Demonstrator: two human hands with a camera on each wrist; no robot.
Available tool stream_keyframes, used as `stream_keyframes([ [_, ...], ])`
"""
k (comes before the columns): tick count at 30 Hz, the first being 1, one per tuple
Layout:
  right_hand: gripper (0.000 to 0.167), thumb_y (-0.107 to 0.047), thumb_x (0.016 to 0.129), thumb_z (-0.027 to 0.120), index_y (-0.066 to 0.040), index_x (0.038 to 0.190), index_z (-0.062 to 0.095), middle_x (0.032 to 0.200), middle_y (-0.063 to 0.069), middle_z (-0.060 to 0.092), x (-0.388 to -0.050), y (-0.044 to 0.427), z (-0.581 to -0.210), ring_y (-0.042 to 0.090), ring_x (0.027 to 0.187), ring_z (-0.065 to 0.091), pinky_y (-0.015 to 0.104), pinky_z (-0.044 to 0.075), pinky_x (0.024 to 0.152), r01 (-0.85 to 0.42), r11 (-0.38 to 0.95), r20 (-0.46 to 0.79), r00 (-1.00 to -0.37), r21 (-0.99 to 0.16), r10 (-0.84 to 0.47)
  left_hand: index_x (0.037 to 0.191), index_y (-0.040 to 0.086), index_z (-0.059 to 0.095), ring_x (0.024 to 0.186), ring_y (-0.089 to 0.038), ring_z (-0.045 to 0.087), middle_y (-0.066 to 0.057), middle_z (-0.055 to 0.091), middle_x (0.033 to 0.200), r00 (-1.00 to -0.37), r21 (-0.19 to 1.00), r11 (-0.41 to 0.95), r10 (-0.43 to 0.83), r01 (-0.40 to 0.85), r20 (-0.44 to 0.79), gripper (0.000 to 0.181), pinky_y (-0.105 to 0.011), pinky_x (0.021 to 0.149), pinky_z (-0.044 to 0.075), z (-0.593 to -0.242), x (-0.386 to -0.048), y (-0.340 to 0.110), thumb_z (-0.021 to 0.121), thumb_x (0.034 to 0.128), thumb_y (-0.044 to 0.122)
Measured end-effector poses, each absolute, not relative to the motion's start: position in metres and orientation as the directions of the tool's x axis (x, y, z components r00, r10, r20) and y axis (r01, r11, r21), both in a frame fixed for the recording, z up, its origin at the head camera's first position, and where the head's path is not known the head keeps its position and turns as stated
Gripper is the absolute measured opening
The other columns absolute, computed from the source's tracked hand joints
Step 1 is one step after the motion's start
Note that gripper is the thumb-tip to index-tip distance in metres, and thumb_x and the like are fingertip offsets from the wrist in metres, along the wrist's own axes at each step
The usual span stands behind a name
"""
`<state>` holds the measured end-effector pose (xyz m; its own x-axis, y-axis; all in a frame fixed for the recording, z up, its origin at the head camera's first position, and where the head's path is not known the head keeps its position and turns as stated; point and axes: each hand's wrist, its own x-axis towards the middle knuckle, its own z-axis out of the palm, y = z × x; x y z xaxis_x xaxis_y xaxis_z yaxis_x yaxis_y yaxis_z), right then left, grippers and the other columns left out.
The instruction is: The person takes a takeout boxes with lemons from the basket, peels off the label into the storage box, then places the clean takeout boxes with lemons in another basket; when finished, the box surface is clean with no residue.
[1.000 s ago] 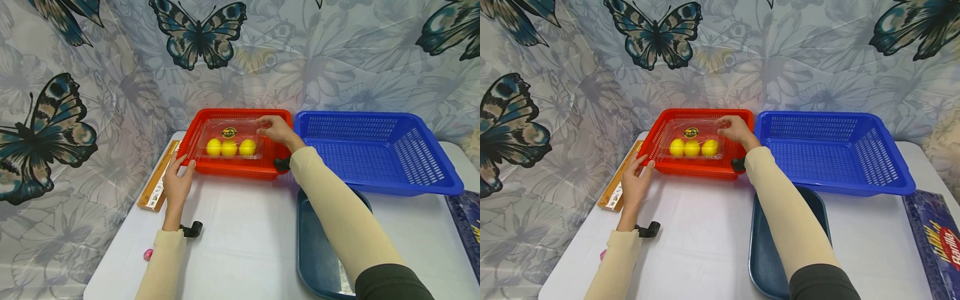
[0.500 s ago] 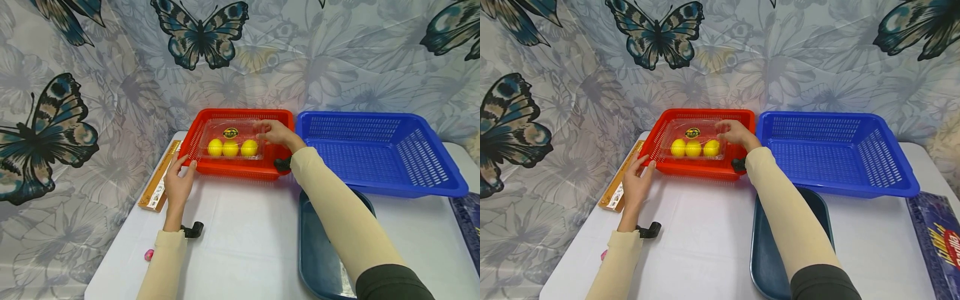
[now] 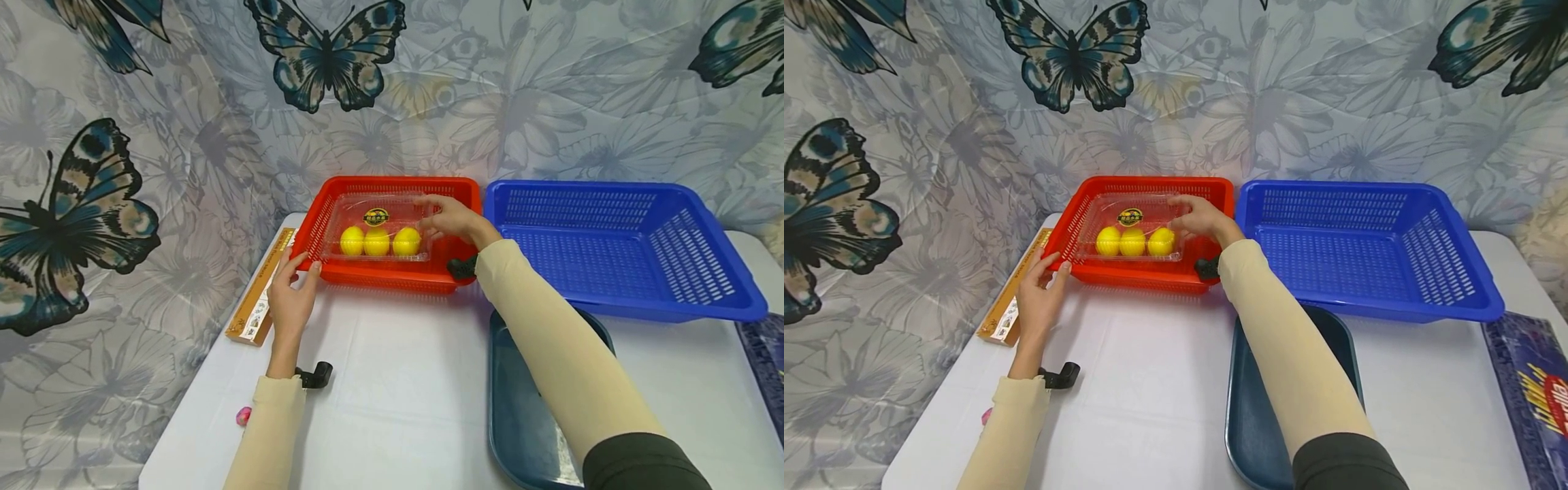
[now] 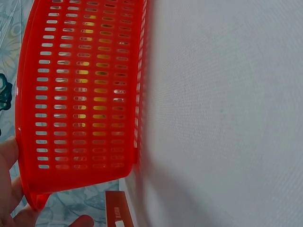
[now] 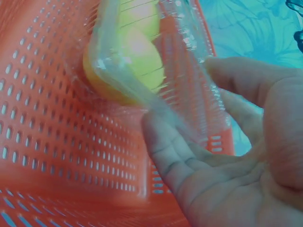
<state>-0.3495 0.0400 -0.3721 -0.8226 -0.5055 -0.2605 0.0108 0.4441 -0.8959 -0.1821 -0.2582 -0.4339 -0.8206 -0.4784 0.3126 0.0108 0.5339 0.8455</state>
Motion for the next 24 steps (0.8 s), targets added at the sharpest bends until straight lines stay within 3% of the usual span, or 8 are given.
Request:
stream_keyframes([
  [8, 0.048, -0.027, 0.102, 0.063, -0.015, 0.147, 0.051, 0.143, 0.013, 0.054, -0.3494, 0.0383, -0.3713, 0.023, 0.090, 0.065, 0.043, 0.059, 0.094, 0.023, 0.385, -0.224, -0.845, -0.923, -0.486, 0.132, 0.010, 0.069, 0.121, -0.030, 0.061, 0.001, 0.045, 0.160, -0.821, 0.844, 0.537, -0.482, 0.000, 0.307, 0.044, -0.049, 0.101, 0.049, -0.4322, -0.1806, -0.2587, 0.073, 0.0944, 0.033],
  [12, 0.043, -0.025, 0.101, 0.065, -0.014, 0.142, 0.057, 0.133, 0.016, 0.059, -0.3489, 0.0367, -0.3708, 0.020, 0.081, 0.067, 0.042, 0.061, 0.089, 0.003, 0.414, -0.206, -0.871, -0.910, -0.446, 0.132, 0.009, 0.069, 0.122, -0.029, 0.061, -0.001, 0.045, 0.160, -0.820, 0.845, 0.534, -0.479, 0.010, 0.312, 0.043, -0.049, 0.101, 0.049, -0.4329, -0.1814, -0.2586, 0.072, 0.0947, 0.032],
  [19, 0.054, -0.020, 0.100, 0.066, -0.023, 0.151, 0.051, 0.133, 0.018, 0.057, -0.3495, 0.0382, -0.3706, 0.022, 0.083, 0.067, 0.043, 0.062, 0.088, -0.004, 0.416, -0.196, -0.878, -0.909, -0.436, 0.129, 0.009, 0.070, 0.124, -0.028, 0.061, -0.001, 0.046, 0.160, -0.820, 0.847, 0.531, -0.476, 0.020, 0.318, 0.041, -0.049, 0.101, 0.049, -0.4337, -0.1823, -0.2585, 0.072, 0.0947, 0.030],
  [24, 0.054, -0.026, 0.100, 0.065, -0.026, 0.152, 0.050, 0.134, 0.016, 0.057, -0.3491, 0.0408, -0.3707, 0.021, 0.085, 0.061, 0.043, 0.062, 0.085, -0.044, 0.411, -0.152, -0.889, -0.910, -0.432, 0.129, 0.009, 0.070, 0.127, -0.028, 0.059, -0.003, 0.046, 0.160, -0.826, 0.851, 0.526, -0.471, 0.019, 0.309, 0.041, -0.048, 0.103, 0.049, -0.4340, -0.1830, -0.2582, 0.072, 0.0951, 0.032],
])
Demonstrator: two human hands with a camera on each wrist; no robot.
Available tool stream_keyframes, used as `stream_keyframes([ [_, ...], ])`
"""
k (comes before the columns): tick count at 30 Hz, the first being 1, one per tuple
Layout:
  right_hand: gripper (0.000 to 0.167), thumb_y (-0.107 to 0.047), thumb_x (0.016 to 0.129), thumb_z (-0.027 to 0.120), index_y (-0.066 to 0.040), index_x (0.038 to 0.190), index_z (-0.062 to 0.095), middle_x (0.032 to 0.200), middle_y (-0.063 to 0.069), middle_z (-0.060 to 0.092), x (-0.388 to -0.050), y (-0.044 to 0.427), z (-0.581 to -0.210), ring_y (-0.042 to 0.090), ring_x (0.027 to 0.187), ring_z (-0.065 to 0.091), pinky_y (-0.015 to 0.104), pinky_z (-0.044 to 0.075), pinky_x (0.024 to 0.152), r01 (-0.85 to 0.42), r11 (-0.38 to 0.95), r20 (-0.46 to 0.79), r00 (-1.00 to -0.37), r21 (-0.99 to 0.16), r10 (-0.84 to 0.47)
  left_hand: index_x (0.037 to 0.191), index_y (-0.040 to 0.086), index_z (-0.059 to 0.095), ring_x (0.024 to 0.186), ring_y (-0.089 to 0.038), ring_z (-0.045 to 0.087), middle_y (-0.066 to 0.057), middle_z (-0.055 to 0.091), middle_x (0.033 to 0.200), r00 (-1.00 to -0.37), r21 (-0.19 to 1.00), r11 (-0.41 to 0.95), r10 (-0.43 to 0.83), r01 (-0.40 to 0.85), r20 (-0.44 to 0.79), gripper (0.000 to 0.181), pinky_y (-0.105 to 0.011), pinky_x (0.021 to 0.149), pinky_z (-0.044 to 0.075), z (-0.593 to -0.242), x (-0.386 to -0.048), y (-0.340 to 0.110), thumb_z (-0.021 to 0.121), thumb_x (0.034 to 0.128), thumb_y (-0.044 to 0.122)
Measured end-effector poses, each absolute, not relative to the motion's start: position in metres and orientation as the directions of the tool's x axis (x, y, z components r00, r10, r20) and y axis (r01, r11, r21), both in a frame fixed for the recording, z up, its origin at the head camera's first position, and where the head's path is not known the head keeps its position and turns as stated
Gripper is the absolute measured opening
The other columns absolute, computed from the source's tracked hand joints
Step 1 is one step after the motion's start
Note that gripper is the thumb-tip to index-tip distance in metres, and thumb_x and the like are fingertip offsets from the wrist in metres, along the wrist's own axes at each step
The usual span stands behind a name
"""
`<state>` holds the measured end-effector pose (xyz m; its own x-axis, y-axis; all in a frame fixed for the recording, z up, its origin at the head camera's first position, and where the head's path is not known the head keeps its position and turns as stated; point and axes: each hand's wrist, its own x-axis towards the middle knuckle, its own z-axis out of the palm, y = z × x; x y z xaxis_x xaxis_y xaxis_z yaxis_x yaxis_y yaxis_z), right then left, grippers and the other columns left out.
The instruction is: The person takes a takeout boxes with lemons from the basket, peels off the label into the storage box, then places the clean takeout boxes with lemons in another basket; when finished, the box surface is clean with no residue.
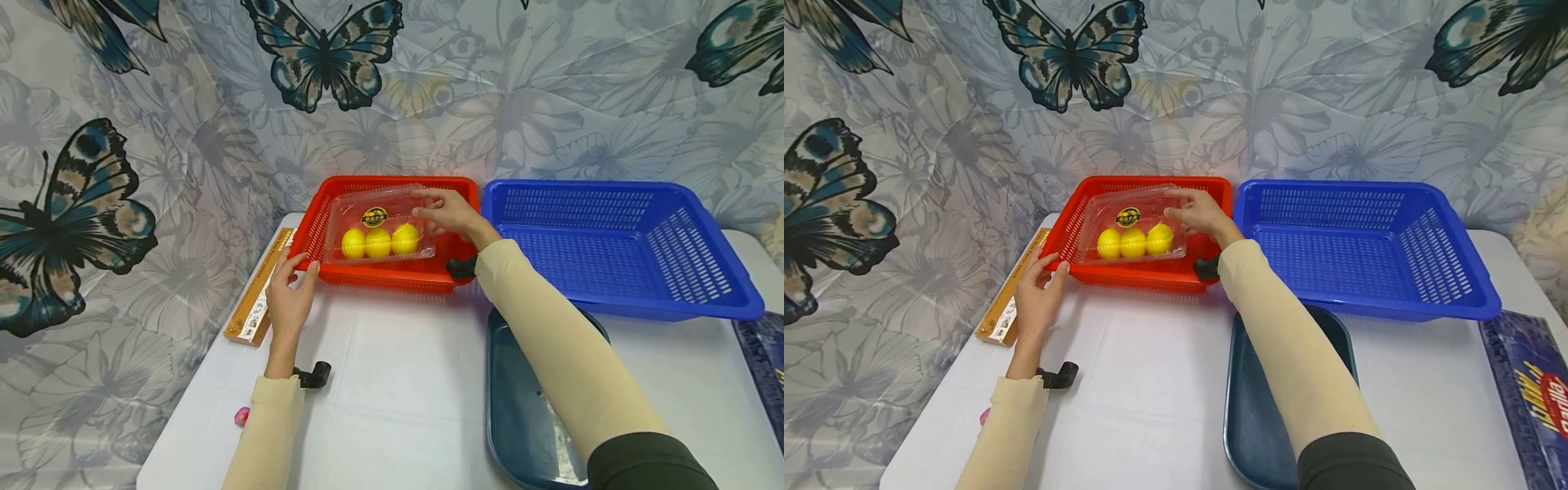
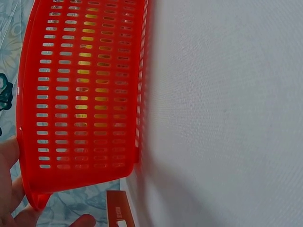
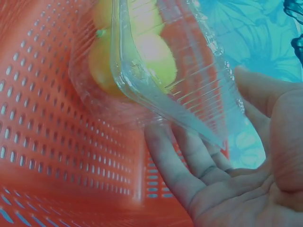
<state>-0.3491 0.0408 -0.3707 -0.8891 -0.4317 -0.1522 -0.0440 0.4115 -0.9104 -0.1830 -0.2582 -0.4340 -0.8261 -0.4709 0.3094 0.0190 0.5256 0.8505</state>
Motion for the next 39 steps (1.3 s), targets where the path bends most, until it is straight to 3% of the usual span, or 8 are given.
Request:
stream_keyframes([
  [5, 0.045, -0.025, 0.100, 0.067, -0.019, 0.143, 0.059, 0.125, 0.017, 0.060, -0.348, 0.043, -0.367, 0.021, 0.082, 0.059, 0.037, 0.063, 0.074, -0.077, 0.424, -0.118, -0.902, -0.902, -0.414, 0.127, 0.010, 0.071, 0.126, -0.028, 0.059, -0.004, 0.046, 0.160, -0.829, 0.853, 0.522, -0.465, 0.026, 0.310, 0.038, -0.048, 0.103, 0.049, -0.433, -0.184, -0.256, 0.071, 0.0952, 0.032],
  [12, 0.041, -0.017, 0.099, 0.067, -0.019, 0.139, 0.063, 0.100, 0.010, 0.054, -0.348, 0.049, -0.359, 0.022, 0.078, 0.053, 0.030, 0.060, 0.067, -0.115, 0.420, -0.074, -0.910, -0.900, -0.407, 0.124, 0.010, 0.072, 0.117, -0.032, 0.061, -0.007, 0.047, 0.159, -0.821, 0.849, 0.527, -0.468, 0.038, 0.328, 0.037, -0.050, 0.101, 0.049, -0.431, -0.187, -0.254, 0.071, 0.0950, 0.032],
  [16, 0.044, -0.013, 0.097, 0.068, -0.019, 0.140, 0.063, 0.108, 0.012, 0.061, -0.345, 0.051, -0.355, 0.022, 0.083, 0.058, 0.027, 0.059, 0.065, -0.209, 0.418, 0.016, -0.908, -0.884, -0.419, 0.126, 0.010, 0.071, 0.116, -0.035, 0.062, -0.006, 0.047, 0.159, -0.822, 0.849, 0.528, -0.472, 0.025, 0.318, 0.038, -0.051, 0.100, 0.049, -0.430, -0.187, -0.255, 0.071, 0.0952, 0.032],
  [18, 0.045, -0.011, 0.097, 0.067, -0.018, 0.140, 0.063, 0.124, 0.014, 0.063, -0.343, 0.052, -0.353, 0.023, 0.085, 0.063, 0.028, 0.059, 0.065, -0.248, 0.415, 0.058, -0.907, -0.875, -0.418, 0.126, 0.011, 0.071, 0.116, -0.036, 0.062, -0.005, 0.046, 0.160, -0.824, 0.851, 0.524, -0.474, 0.020, 0.311, 0.038, -0.051, 0.100, 0.049, -0.430, -0.187, -0.255, 0.071, 0.0952, 0.032],
  [22, 0.044, -0.009, 0.096, 0.067, -0.016, 0.140, 0.064, 0.131, 0.016, 0.061, -0.339, 0.055, -0.350, 0.027, 0.078, 0.068, 0.032, 0.063, 0.066, -0.267, 0.398, 0.103, -0.916, -0.878, -0.388, 0.126, 0.010, 0.071, 0.116, -0.034, 0.063, -0.004, 0.046, 0.160, -0.827, 0.855, 0.519, -0.472, 0.020, 0.305, 0.037, -0.050, 0.099, 0.050, -0.429, -0.186, -0.254, 0.071, 0.0951, 0.031],
  [28, 0.044, -0.010, 0.097, 0.066, -0.017, 0.141, 0.063, 0.127, 0.019, 0.056, -0.332, 0.064, -0.350, 0.028, 0.086, 0.062, 0.031, 0.062, 0.065, -0.244, 0.374, 0.121, -0.939, -0.895, -0.323, 0.125, 0.010, 0.072, 0.117, -0.032, 0.063, -0.005, 0.047, 0.159, -0.830, 0.854, 0.519, -0.465, 0.026, 0.308, 0.037, -0.050, 0.097, 0.052, -0.430, -0.185, -0.254, 0.072, 0.0949, 0.031],
  [36, 0.046, -0.007, 0.097, 0.065, -0.013, 0.143, 0.060, 0.144, 0.014, 0.056, -0.319, 0.076, -0.348, 0.014, 0.081, 0.060, 0.022, 0.058, 0.061, -0.205, 0.269, 0.131, -0.954, -0.941, -0.268, 0.125, 0.010, 0.072, 0.117, -0.032, 0.065, -0.006, 0.048, 0.159, -0.829, 0.851, 0.525, -0.468, 0.017, 0.305, 0.037, -0.049, 0.097, 0.054, -0.430, -0.183, -0.256, 0.071, 0.0953, 0.032],
  [39, 0.047, -0.008, 0.097, 0.066, -0.013, 0.143, 0.060, 0.144, 0.014, 0.055, -0.312, 0.078, -0.343, 0.012, 0.087, 0.061, 0.021, 0.058, 0.061, -0.190, 0.219, 0.133, -0.959, -0.957, -0.250, 0.125, 0.010, 0.072, 0.119, -0.032, 0.064, -0.005, 0.047, 0.159, -0.829, 0.857, 0.515, -0.475, 0.011, 0.296, 0.037, -0.050, 0.096, 0.054, -0.430, -0.181, -0.257, 0.071, 0.0953, 0.032],
])
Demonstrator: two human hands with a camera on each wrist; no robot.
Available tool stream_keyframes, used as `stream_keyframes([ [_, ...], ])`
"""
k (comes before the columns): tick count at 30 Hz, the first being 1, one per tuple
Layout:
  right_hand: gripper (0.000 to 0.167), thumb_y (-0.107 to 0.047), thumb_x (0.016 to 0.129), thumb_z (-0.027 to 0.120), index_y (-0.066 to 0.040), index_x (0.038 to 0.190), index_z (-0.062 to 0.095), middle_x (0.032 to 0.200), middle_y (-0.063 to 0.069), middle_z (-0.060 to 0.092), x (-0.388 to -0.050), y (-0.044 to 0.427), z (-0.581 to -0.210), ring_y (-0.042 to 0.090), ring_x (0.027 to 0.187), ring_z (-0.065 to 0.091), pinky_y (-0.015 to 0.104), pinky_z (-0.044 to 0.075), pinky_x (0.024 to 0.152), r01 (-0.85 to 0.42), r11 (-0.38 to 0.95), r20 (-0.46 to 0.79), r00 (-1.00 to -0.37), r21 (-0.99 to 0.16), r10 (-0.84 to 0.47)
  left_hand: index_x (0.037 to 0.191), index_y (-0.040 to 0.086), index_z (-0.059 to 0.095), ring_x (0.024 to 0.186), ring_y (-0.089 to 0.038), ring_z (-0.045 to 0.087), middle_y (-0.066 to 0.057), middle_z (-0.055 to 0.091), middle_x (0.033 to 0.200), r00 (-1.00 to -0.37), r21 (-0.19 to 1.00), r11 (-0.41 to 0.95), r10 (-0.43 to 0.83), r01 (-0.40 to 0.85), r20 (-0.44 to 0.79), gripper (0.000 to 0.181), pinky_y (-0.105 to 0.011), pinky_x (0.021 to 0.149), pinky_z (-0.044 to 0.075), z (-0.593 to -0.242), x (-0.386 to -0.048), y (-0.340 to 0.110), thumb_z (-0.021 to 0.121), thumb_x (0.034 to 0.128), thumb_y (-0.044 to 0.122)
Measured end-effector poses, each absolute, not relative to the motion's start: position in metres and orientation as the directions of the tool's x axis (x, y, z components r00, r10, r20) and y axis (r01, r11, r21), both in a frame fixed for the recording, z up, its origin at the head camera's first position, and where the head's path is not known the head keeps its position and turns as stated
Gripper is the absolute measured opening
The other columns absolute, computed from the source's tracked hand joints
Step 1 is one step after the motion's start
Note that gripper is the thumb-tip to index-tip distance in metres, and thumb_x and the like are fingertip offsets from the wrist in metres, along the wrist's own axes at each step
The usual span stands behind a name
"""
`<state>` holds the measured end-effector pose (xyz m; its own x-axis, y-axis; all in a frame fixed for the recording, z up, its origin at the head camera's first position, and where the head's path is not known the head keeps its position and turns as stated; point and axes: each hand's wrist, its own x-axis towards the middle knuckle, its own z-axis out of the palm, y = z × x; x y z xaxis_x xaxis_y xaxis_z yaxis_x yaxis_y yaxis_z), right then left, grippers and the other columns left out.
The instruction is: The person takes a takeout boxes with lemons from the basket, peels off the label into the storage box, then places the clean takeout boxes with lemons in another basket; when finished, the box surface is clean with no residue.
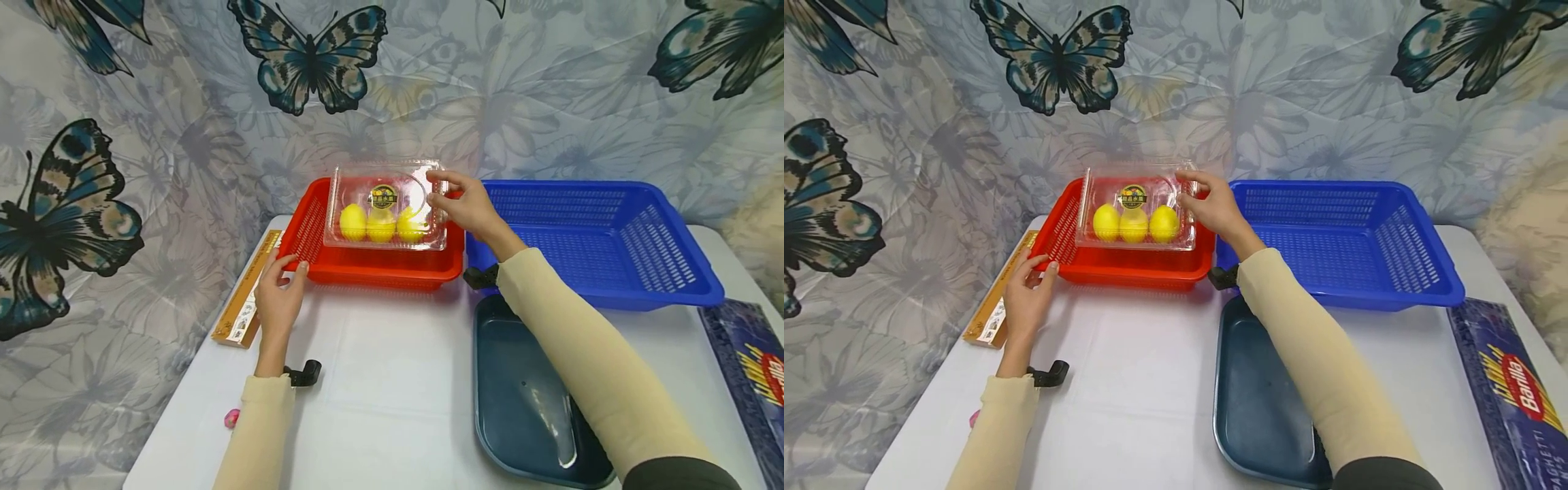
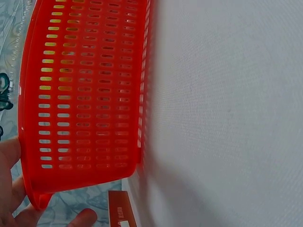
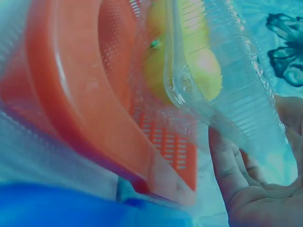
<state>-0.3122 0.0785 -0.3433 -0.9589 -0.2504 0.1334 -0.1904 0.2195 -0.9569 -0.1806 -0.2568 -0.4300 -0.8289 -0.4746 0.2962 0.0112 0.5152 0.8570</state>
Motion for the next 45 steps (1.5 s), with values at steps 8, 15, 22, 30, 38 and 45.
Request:
stream_keyframes([
  [8, 0.049, -0.005, 0.097, 0.066, -0.013, 0.144, 0.059, 0.145, 0.012, 0.051, -0.289, 0.083, -0.340, 0.016, 0.100, 0.061, 0.027, 0.061, 0.060, -0.175, 0.153, 0.137, -0.964, -0.973, -0.230, 0.126, 0.009, 0.071, 0.128, -0.029, 0.063, -0.005, 0.046, 0.160, -0.828, 0.859, 0.512, -0.487, -0.012, 0.279, 0.038, -0.048, 0.094, 0.055, -0.435, -0.171, -0.262, 0.071, 0.0957, 0.032],
  [15, 0.049, -0.011, 0.097, 0.068, -0.017, 0.145, 0.059, 0.140, 0.016, 0.045, -0.270, 0.097, -0.334, 0.008, 0.089, 0.067, 0.026, 0.062, 0.066, -0.142, 0.140, 0.117, -0.978, -0.980, -0.171, 0.126, 0.010, 0.071, 0.133, -0.028, 0.060, -0.003, 0.045, 0.160, -0.829, 0.851, 0.525, -0.485, -0.022, 0.277, 0.038, -0.045, 0.094, 0.056, -0.437, -0.169, -0.263, 0.071, 0.0957, 0.033],
  [22, 0.048, -0.018, 0.099, 0.067, -0.023, 0.146, 0.058, 0.133, 0.014, 0.043, -0.250, 0.112, -0.321, 0.007, 0.084, 0.069, 0.028, 0.062, 0.072, -0.138, 0.173, 0.109, -0.980, -0.975, -0.163, 0.123, 0.011, 0.073, 0.123, -0.029, 0.066, -0.006, 0.049, 0.158, -0.818, 0.817, 0.576, -0.489, -0.041, 0.304, 0.037, -0.033, 0.084, 0.055, -0.435, -0.170, -0.265, 0.071, 0.0953, 0.035],
  [30, 0.048, -0.024, 0.099, 0.067, -0.029, 0.146, 0.057, 0.128, 0.007, 0.048, -0.225, 0.129, -0.313, 0.012, 0.087, 0.074, 0.026, 0.062, 0.078, -0.170, 0.223, 0.134, -0.976, -0.960, -0.170, 0.125, 0.012, 0.073, 0.122, -0.029, 0.067, -0.004, 0.049, 0.158, -0.821, 0.807, 0.588, -0.489, -0.062, 0.293, 0.038, -0.029, 0.082, 0.053, -0.434, -0.170, -0.267, 0.069, 0.0960, 0.037],
  [38, 0.048, -0.024, 0.100, 0.065, -0.025, 0.147, 0.056, 0.134, 0.007, 0.053, -0.197, 0.147, -0.312, 0.010, 0.087, 0.075, 0.021, 0.060, 0.078, -0.231, 0.285, 0.184, -0.966, -0.930, -0.183, 0.125, 0.011, 0.073, 0.124, -0.029, 0.066, -0.004, 0.048, 0.158, -0.822, 0.807, 0.589, -0.481, -0.046, 0.305, 0.040, -0.033, 0.084, 0.053, -0.433, -0.173, -0.266, 0.069, 0.0958, 0.038],
  [45, 0.050, -0.026, 0.101, 0.065, -0.024, 0.150, 0.053, 0.145, 0.012, 0.051, -0.165, 0.172, -0.319, -0.002, 0.092, 0.073, 0.017, 0.058, 0.077, -0.231, 0.367, 0.183, -0.970, -0.901, -0.160, 0.125, 0.013, 0.073, 0.114, -0.032, 0.068, -0.004, 0.048, 0.159, -0.832, 0.816, 0.577, -0.457, -0.011, 0.313, 0.040, -0.033, 0.083, 0.051, -0.429, -0.179, -0.260, 0.070, 0.0955, 0.039],
])
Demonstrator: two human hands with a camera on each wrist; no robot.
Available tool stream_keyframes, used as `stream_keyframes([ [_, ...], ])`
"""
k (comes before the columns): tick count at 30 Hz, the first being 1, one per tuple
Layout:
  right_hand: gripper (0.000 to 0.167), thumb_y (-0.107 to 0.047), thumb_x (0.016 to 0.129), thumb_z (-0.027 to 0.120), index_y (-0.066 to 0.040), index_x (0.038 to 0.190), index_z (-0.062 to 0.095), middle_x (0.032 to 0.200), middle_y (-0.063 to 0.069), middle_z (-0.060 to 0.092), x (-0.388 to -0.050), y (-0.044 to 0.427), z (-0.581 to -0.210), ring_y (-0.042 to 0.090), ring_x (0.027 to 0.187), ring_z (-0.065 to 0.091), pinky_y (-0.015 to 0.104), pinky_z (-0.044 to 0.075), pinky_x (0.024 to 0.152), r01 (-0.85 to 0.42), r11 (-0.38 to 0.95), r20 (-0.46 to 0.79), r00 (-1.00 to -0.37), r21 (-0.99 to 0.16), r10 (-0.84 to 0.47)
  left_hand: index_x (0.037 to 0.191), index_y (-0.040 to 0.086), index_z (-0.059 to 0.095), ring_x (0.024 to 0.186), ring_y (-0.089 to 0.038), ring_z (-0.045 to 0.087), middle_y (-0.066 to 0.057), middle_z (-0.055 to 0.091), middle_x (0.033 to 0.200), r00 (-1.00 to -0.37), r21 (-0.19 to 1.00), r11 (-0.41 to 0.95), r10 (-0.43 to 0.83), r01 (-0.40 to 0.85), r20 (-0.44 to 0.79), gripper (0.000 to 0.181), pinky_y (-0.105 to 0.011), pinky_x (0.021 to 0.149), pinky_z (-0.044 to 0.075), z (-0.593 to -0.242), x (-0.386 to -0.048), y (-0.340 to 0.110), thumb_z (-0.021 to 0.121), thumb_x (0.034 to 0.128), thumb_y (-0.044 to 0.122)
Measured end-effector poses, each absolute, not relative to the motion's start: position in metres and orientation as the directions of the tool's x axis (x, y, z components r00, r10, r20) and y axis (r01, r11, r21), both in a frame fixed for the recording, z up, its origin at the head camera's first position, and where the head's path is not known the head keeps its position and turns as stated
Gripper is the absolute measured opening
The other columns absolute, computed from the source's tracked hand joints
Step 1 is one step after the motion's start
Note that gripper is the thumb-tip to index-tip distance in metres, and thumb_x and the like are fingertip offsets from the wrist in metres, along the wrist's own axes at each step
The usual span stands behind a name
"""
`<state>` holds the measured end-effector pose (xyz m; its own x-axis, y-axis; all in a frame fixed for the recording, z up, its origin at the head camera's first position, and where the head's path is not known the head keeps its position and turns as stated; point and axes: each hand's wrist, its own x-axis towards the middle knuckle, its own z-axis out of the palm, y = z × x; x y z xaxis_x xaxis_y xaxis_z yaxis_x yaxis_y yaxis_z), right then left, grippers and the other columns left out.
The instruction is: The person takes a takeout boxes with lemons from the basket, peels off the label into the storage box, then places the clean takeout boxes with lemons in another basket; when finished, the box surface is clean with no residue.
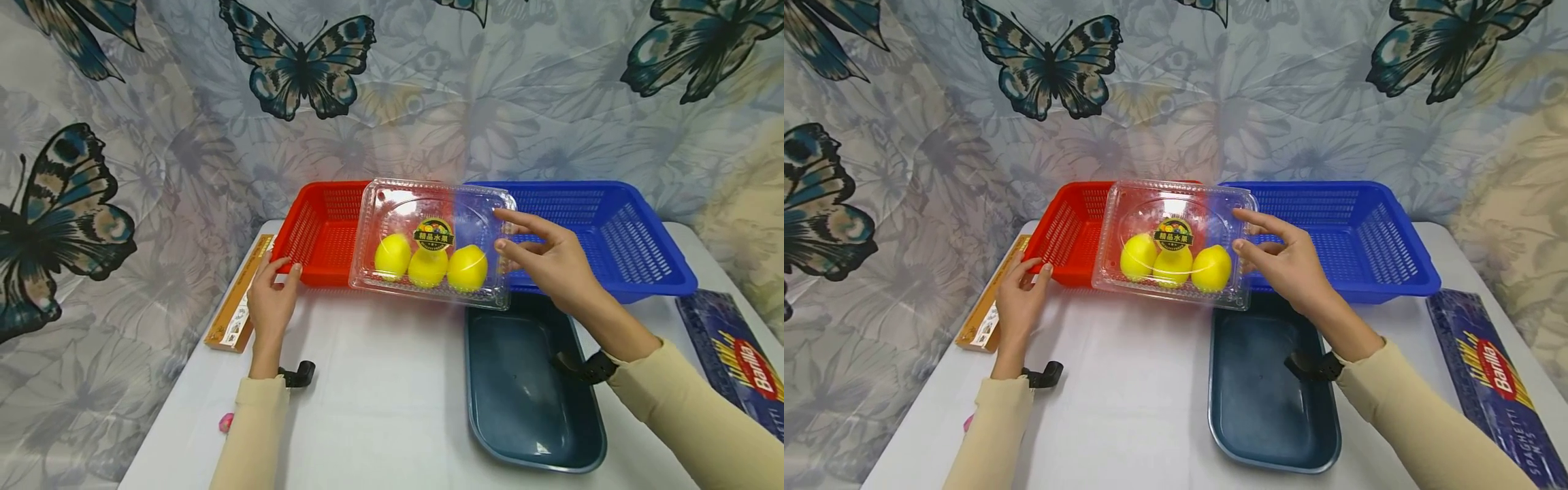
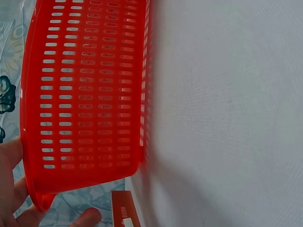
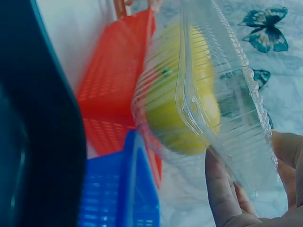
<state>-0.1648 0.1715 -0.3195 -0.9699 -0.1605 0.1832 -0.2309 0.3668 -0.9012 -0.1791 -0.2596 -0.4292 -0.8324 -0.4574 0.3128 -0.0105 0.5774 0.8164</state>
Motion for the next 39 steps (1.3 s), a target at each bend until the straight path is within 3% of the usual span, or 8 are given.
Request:
stream_keyframes([
  [6, 0.050, -0.020, 0.100, 0.066, -0.022, 0.149, 0.055, 0.132, 0.003, 0.053, -0.145, 0.180, -0.327, -0.002, 0.093, 0.072, 0.018, 0.060, 0.075, -0.218, 0.367, 0.182, -0.974, -0.904, -0.132, 0.125, 0.014, 0.073, 0.103, -0.033, 0.070, -0.001, 0.047, 0.159, -0.835, 0.813, 0.583, -0.446, 0.001, 0.321, 0.040, -0.032, 0.081, 0.051, -0.426, -0.181, -0.257, 0.070, 0.0954, 0.040],
  [9, 0.049, -0.017, 0.100, 0.066, -0.019, 0.148, 0.056, 0.129, 0.002, 0.054, -0.137, 0.178, -0.330, 0.000, 0.092, 0.073, 0.020, 0.060, 0.074, -0.235, 0.356, 0.194, -0.970, -0.905, -0.146, 0.126, 0.014, 0.073, 0.105, -0.034, 0.069, -0.001, 0.046, 0.160, -0.836, 0.816, 0.579, -0.441, 0.013, 0.326, 0.039, -0.033, 0.081, 0.051, -0.425, -0.182, -0.257, 0.071, 0.0951, 0.038],
  [17, 0.050, -0.014, 0.099, 0.066, -0.015, 0.148, 0.055, 0.133, 0.012, 0.054, -0.118, 0.164, -0.337, 0.007, 0.093, 0.074, 0.023, 0.061, 0.077, -0.241, 0.319, 0.166, -0.955, -0.917, -0.245, 0.126, 0.013, 0.072, 0.103, -0.032, 0.069, -0.004, 0.047, 0.159, -0.835, 0.802, 0.597, -0.439, 0.006, 0.333, 0.039, -0.037, 0.082, 0.053, -0.429, -0.182, -0.258, 0.070, 0.0960, 0.037],
  [24, 0.050, -0.014, 0.099, 0.067, -0.015, 0.147, 0.055, 0.117, 0.016, 0.061, -0.108, 0.148, -0.342, 0.018, 0.079, 0.073, 0.028, 0.062, 0.076, -0.210, 0.286, 0.119, -0.945, -0.935, -0.306, 0.126, 0.012, 0.072, 0.103, -0.035, 0.069, -0.005, 0.047, 0.159, -0.837, 0.801, 0.599, -0.443, -0.008, 0.323, 0.039, -0.032, 0.080, 0.051, -0.431, -0.180, -0.259, 0.069, 0.0960, 0.037],
  [31, 0.049, -0.014, 0.097, 0.070, -0.019, 0.144, 0.058, 0.102, 0.017, 0.066, -0.102, 0.133, -0.348, 0.020, 0.070, 0.070, 0.027, 0.059, 0.071, -0.199, 0.299, 0.096, -0.940, -0.933, -0.328, 0.124, 0.011, 0.073, 0.109, -0.035, 0.069, -0.008, 0.048, 0.158, -0.830, 0.808, 0.589, -0.447, 0.009, 0.335, 0.037, -0.039, 0.083, 0.054, -0.429, -0.180, -0.258, 0.070, 0.0951, 0.034],
  [35, 0.048, -0.011, 0.096, 0.071, -0.017, 0.142, 0.061, 0.113, 0.016, 0.066, -0.099, 0.124, -0.357, 0.020, 0.068, 0.067, 0.027, 0.053, 0.059, -0.188, 0.279, 0.088, -0.938, -0.942, -0.335, 0.123, 0.012, 0.074, 0.109, -0.034, 0.070, -0.006, 0.050, 0.157, -0.826, 0.796, 0.605, -0.451, -0.005, 0.338, 0.036, -0.037, 0.083, 0.053, -0.428, -0.181, -0.259, 0.070, 0.0950, 0.035],
  [39, 0.047, -0.009, 0.095, 0.071, -0.016, 0.141, 0.062, 0.129, 0.016, 0.059, -0.097, 0.118, -0.365, 0.018, 0.068, 0.066, 0.026, 0.053, 0.058, -0.174, 0.260, 0.076, -0.934, -0.950, -0.348, 0.122, 0.012, 0.074, 0.103, -0.035, 0.070, -0.006, 0.051, 0.156, -0.828, 0.779, 0.627, -0.445, -0.015, 0.342, 0.036, -0.034, 0.080, 0.050, -0.426, -0.180, -0.260, 0.071, 0.0944, 0.035],
])
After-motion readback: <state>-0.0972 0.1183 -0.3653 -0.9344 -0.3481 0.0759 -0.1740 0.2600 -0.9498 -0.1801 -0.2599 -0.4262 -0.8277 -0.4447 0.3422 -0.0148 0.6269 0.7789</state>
